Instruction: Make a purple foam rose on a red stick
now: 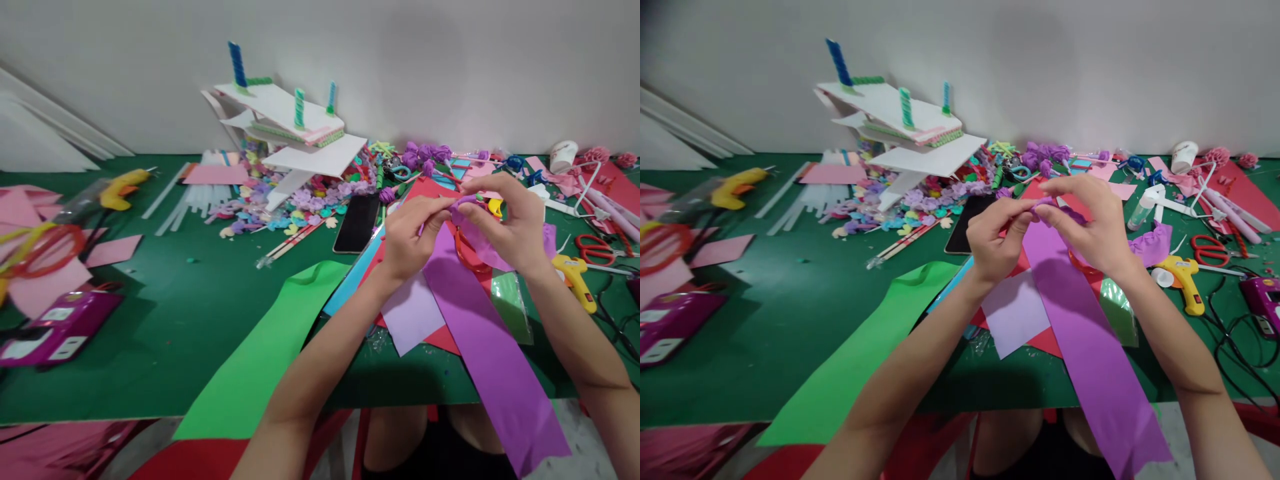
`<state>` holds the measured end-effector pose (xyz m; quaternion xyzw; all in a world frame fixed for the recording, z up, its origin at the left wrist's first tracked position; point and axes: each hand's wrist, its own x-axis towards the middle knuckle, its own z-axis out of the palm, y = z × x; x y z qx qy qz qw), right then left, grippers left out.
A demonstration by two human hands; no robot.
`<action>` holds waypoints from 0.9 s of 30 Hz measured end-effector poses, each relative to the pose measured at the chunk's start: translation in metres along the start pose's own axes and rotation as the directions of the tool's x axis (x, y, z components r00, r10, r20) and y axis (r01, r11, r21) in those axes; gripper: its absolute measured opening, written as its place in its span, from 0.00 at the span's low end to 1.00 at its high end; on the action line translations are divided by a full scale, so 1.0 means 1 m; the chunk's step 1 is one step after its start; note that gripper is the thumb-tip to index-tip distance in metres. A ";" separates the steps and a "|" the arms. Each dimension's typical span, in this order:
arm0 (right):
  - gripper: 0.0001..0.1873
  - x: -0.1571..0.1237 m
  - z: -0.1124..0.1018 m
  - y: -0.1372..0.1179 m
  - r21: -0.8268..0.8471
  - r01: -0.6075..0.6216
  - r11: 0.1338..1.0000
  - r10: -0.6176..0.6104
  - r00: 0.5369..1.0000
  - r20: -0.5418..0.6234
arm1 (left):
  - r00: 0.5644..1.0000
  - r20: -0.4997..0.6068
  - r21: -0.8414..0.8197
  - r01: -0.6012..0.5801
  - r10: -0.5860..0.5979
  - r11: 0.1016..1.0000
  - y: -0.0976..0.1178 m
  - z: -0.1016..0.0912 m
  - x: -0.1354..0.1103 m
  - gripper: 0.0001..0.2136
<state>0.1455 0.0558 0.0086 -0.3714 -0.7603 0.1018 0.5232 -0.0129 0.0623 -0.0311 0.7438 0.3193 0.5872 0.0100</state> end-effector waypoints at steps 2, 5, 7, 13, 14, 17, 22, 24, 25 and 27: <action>0.08 0.000 -0.002 0.001 -0.027 0.020 0.999 -0.019 0.999 0.040 | 0.999 0.038 0.024 -0.029 0.028 0.999 0.000 -0.001 0.000 0.11; 0.08 0.001 -0.004 0.006 -0.070 0.031 0.997 -0.028 0.998 0.050 | 0.993 0.106 0.092 -0.053 0.043 0.994 0.001 -0.003 0.001 0.12; 0.08 0.001 -0.003 0.008 -0.073 0.014 0.997 -0.011 0.999 0.043 | 0.993 0.113 0.113 -0.057 0.044 0.992 0.003 -0.004 0.002 0.12; 0.08 0.000 0.003 0.001 0.007 -0.079 0.997 0.079 0.997 0.024 | 0.998 0.015 0.107 -0.065 0.064 0.992 0.007 -0.002 0.002 0.07; 0.08 -0.001 0.003 0.000 0.029 -0.086 0.996 0.085 0.996 0.029 | 0.998 -0.017 0.094 -0.053 0.055 0.994 0.006 -0.002 0.002 0.06; 0.09 -0.001 0.003 -0.002 0.089 -0.107 0.990 0.101 0.992 0.073 | 0.995 -0.100 0.025 0.004 -0.002 1.000 0.005 -0.003 0.003 0.08; 0.06 -0.001 -0.001 -0.004 0.101 -0.156 0.983 0.141 0.980 0.140 | 0.972 -0.157 -0.127 0.158 -0.177 0.979 0.002 -0.004 0.006 0.09; 0.06 0.000 -0.003 -0.005 0.074 -0.133 0.988 0.122 0.984 0.133 | 0.968 -0.131 -0.165 0.190 -0.212 0.968 -0.001 -0.004 0.007 0.09; 0.06 0.001 -0.005 -0.006 0.055 -0.112 0.992 0.105 0.986 0.126 | 0.969 -0.113 -0.184 0.197 -0.219 0.963 -0.001 -0.004 0.007 0.09; 0.06 0.002 -0.006 -0.007 0.013 -0.068 0.998 0.066 0.990 0.122 | 0.971 -0.073 -0.228 0.207 -0.229 0.951 -0.003 -0.003 0.006 0.09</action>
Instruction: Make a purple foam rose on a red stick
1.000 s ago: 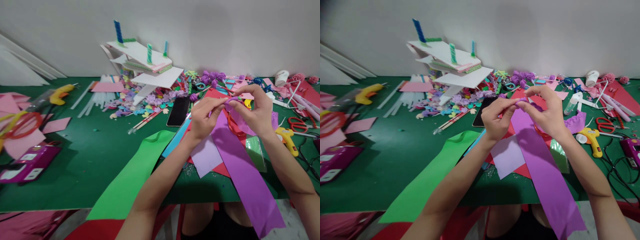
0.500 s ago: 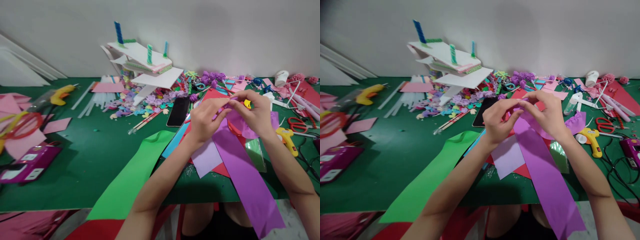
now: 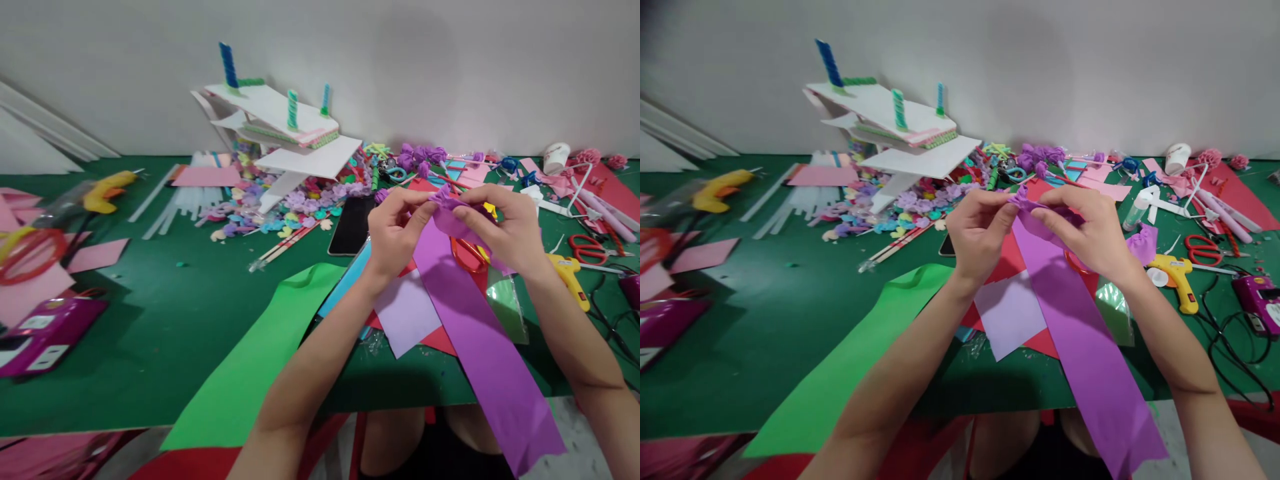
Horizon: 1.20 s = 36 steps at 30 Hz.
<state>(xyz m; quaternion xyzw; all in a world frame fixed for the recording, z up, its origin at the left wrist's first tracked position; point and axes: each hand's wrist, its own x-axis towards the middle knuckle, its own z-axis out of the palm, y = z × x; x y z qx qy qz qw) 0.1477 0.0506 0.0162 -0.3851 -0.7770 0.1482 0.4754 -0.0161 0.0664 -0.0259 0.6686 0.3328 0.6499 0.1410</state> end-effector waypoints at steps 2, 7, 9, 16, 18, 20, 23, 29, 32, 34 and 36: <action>0.06 0.000 -0.002 -0.001 -0.039 0.030 0.999 -0.029 1.000 0.006 | 0.999 0.040 -0.031 0.015 -0.014 0.999 -0.001 0.001 -0.001 0.10; 0.06 0.000 -0.004 -0.002 -0.085 0.058 0.995 -0.058 0.998 0.004 | 0.993 0.110 -0.066 0.053 -0.046 0.996 0.001 0.001 -0.003 0.11; 0.06 0.000 -0.004 -0.002 -0.081 0.069 0.994 -0.069 0.998 0.003 | 0.989 0.134 -0.097 0.070 -0.057 0.993 0.003 0.001 -0.004 0.12; 0.07 -0.002 0.000 -0.004 -0.039 0.134 0.990 -0.133 0.991 0.019 | 0.981 0.189 -0.127 0.055 -0.030 0.990 0.011 -0.001 -0.005 0.13; 0.07 -0.002 0.001 -0.006 -0.020 0.132 0.991 -0.131 0.991 0.021 | 0.975 0.221 -0.147 0.043 -0.009 0.988 0.012 -0.002 -0.005 0.14; 0.09 -0.003 0.001 -0.006 -0.012 0.148 0.989 -0.147 0.988 0.041 | 0.969 0.248 -0.142 0.035 0.001 0.989 0.013 -0.003 -0.005 0.14; 0.10 -0.004 -0.001 -0.006 -0.020 0.239 0.971 -0.236 0.968 0.089 | 0.962 0.270 -0.072 -0.016 0.035 0.997 0.015 -0.004 -0.003 0.16; 0.08 -0.003 0.000 -0.004 -0.072 0.163 0.984 -0.164 0.987 0.000 | 0.980 0.194 0.008 -0.051 0.049 0.999 0.020 -0.002 0.001 0.11; 0.07 -0.003 0.004 -0.003 -0.055 0.089 0.995 -0.092 0.995 -0.050 | 0.987 0.152 -0.013 -0.059 0.061 0.998 0.020 0.000 -0.001 0.11; 0.07 -0.004 0.005 -0.004 -0.051 0.068 0.996 -0.071 0.995 -0.070 | 0.985 0.148 0.018 -0.093 0.089 0.995 0.019 0.001 -0.003 0.09; 0.06 -0.005 0.006 -0.005 -0.045 0.058 0.997 -0.062 0.995 -0.083 | 0.982 0.125 0.059 -0.153 0.145 0.986 0.016 0.002 -0.005 0.09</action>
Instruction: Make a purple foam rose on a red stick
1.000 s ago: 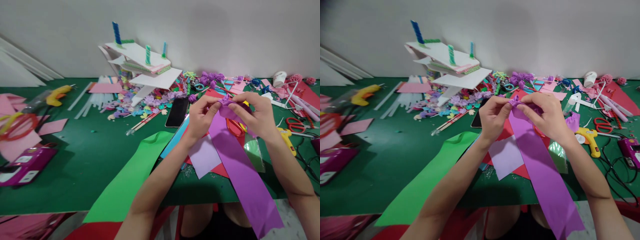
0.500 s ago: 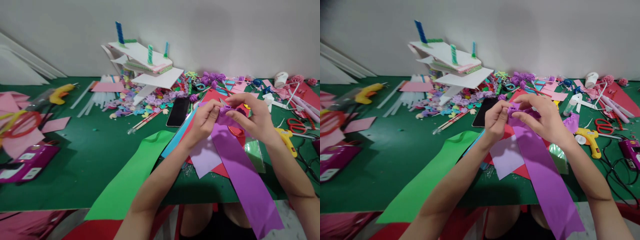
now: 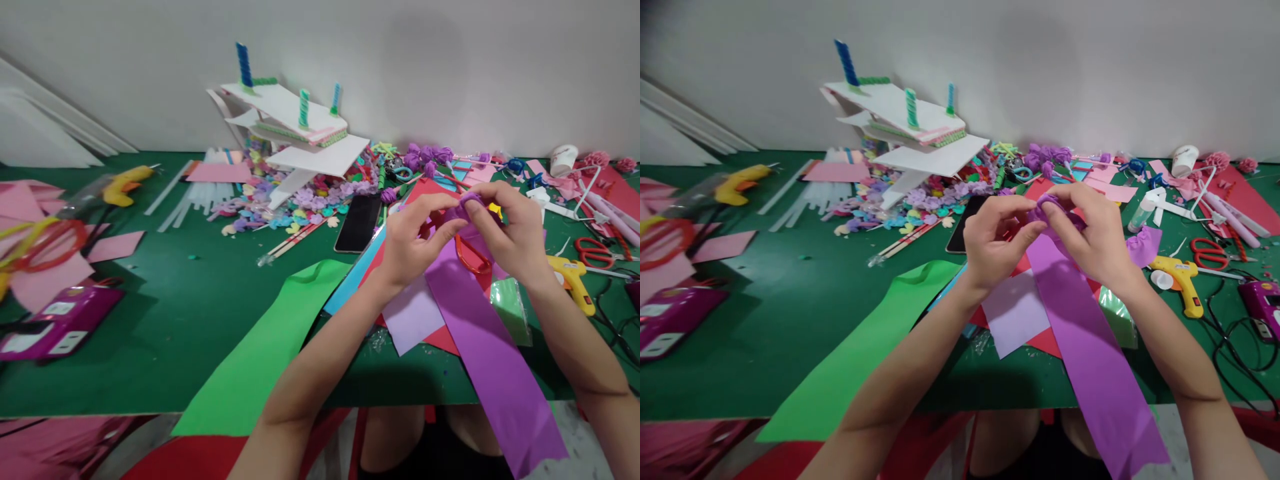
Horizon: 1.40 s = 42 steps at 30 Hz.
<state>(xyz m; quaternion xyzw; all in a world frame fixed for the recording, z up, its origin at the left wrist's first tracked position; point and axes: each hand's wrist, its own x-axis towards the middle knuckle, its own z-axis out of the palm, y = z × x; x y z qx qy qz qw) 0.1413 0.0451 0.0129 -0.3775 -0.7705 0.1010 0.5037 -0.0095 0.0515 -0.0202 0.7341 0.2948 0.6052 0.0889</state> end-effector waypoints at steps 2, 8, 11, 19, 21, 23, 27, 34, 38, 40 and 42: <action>0.07 -0.001 0.000 -0.002 0.012 -0.004 1.000 0.004 1.000 -0.006 | 0.996 -0.052 0.033 -0.067 0.068 0.997 -0.002 0.001 -0.002 0.10; 0.06 0.000 0.001 -0.007 0.058 0.027 0.998 -0.028 1.000 0.012 | 0.947 -0.193 0.131 -0.235 0.257 0.963 -0.007 0.003 -0.003 0.08; 0.07 0.000 0.002 -0.006 0.111 0.000 0.994 -0.003 1.000 0.023 | 0.931 -0.263 0.119 -0.228 0.252 0.966 -0.007 0.003 0.000 0.07; 0.03 -0.002 0.002 0.001 0.233 -0.072 0.970 0.070 0.997 0.019 | 0.953 -0.263 0.074 -0.137 0.151 0.988 -0.006 0.004 -0.001 0.06; 0.04 -0.001 0.001 0.001 0.242 -0.076 0.967 0.070 0.997 0.036 | 0.969 -0.229 0.024 -0.084 0.087 0.996 -0.006 0.004 -0.003 0.07; 0.04 -0.001 -0.001 0.002 0.234 -0.083 0.969 0.071 0.996 0.062 | 0.980 -0.198 -0.046 -0.027 0.018 0.999 -0.006 0.005 -0.004 0.07; 0.03 0.000 -0.003 0.002 0.219 -0.112 0.969 0.094 0.992 0.088 | 0.978 -0.163 -0.179 0.102 -0.132 0.978 -0.006 0.007 -0.005 0.08; 0.06 0.002 -0.012 0.004 0.232 -0.174 0.957 0.142 0.979 0.147 | 0.944 -0.128 -0.303 0.255 -0.305 0.918 -0.010 0.007 -0.003 0.11; 0.04 0.004 -0.017 0.005 0.251 -0.200 0.947 0.147 0.966 0.215 | 0.955 -0.058 -0.353 0.252 -0.290 0.901 -0.010 0.006 -0.003 0.11; 0.04 0.004 -0.017 0.004 0.258 -0.186 0.948 0.134 0.969 0.205 | 0.964 -0.022 -0.359 0.241 -0.266 0.902 -0.010 0.007 -0.004 0.12; 0.03 0.003 -0.015 0.002 0.253 -0.155 0.955 0.117 0.980 0.159 | 0.969 0.005 -0.347 0.232 -0.246 0.909 -0.008 0.007 -0.005 0.11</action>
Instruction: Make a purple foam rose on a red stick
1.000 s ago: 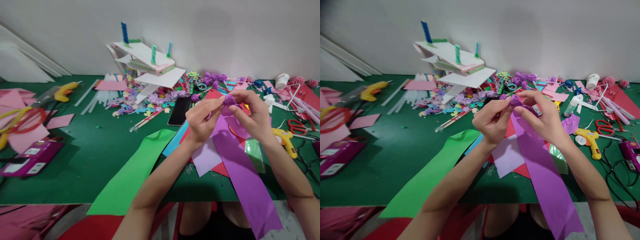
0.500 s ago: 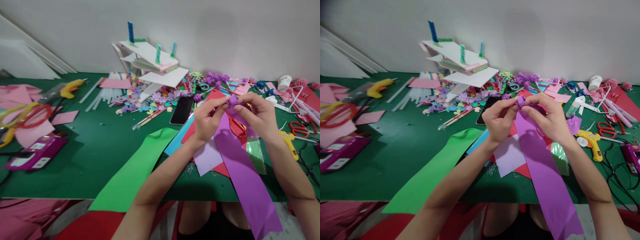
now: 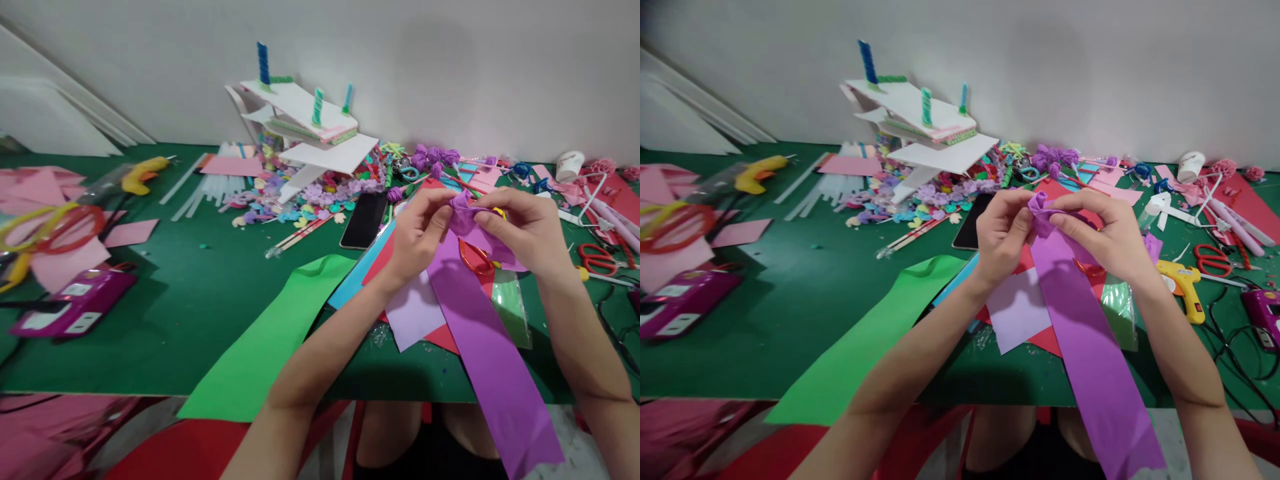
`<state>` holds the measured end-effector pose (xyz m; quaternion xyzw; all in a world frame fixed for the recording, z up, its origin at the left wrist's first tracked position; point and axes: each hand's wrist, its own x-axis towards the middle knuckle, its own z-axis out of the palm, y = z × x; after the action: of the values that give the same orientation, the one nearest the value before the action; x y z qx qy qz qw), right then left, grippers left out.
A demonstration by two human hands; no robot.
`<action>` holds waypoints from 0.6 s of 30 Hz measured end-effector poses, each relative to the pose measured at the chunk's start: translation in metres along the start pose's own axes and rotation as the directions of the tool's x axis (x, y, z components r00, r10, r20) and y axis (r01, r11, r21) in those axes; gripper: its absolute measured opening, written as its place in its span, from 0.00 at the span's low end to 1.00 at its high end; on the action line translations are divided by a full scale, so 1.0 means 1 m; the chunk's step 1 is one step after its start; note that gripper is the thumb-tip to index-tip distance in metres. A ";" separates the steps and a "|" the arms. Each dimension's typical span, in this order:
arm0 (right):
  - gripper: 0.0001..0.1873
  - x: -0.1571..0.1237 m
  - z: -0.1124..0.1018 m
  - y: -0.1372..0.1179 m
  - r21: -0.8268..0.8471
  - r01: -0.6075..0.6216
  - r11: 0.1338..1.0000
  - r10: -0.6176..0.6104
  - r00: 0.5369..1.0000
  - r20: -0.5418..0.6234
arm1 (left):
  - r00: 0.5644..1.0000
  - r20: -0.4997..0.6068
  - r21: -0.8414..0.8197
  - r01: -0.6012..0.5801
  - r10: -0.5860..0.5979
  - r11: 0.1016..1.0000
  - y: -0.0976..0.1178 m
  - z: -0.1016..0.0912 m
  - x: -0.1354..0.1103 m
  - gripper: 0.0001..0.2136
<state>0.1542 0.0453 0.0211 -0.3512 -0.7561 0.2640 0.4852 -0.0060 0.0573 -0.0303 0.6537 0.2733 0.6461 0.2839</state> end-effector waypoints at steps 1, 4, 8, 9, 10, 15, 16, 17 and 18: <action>0.03 -0.001 0.001 -0.001 -0.008 0.014 1.000 -0.014 0.999 -0.031 | 1.000 0.010 0.012 -0.005 0.005 1.000 0.001 0.000 0.000 0.11; 0.05 -0.002 0.006 -0.001 -0.034 0.034 0.999 -0.038 0.993 -0.108 | 0.999 0.008 0.056 -0.054 0.053 0.997 0.003 0.001 -0.001 0.12; 0.05 -0.003 0.008 0.000 -0.053 0.065 0.996 -0.072 0.989 -0.133 | 0.993 0.001 0.074 -0.122 0.122 0.990 0.005 0.001 0.000 0.10; 0.05 -0.003 0.007 0.001 -0.053 0.072 0.996 -0.078 0.987 -0.137 | 0.994 -0.004 0.062 -0.104 0.105 0.993 0.005 0.000 0.000 0.10; 0.05 -0.003 0.007 0.001 -0.051 0.074 0.996 -0.081 0.987 -0.141 | 0.997 -0.010 0.048 -0.077 0.078 0.996 0.005 0.000 0.000 0.10; 0.06 -0.002 0.005 0.001 0.015 0.037 0.999 -0.034 0.991 -0.131 | 0.999 -0.046 0.012 0.012 -0.011 1.000 0.003 0.001 -0.001 0.12; 0.07 -0.002 0.005 0.000 0.037 0.025 0.999 -0.020 0.992 -0.125 | 0.998 -0.057 0.005 0.007 -0.007 1.000 0.002 0.001 -0.001 0.12; 0.07 -0.002 0.005 0.000 0.058 0.015 0.998 -0.008 0.993 -0.118 | 0.998 -0.064 -0.003 -0.001 0.001 1.000 0.002 0.001 -0.001 0.11; 0.08 -0.002 0.005 0.000 0.078 0.008 0.997 0.000 0.994 -0.110 | 0.998 -0.067 -0.013 -0.014 0.014 1.000 0.003 0.002 -0.001 0.10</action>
<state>0.1498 0.0433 0.0181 -0.3444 -0.7179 0.2727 0.5401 -0.0044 0.0546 -0.0291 0.6315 0.2736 0.6716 0.2745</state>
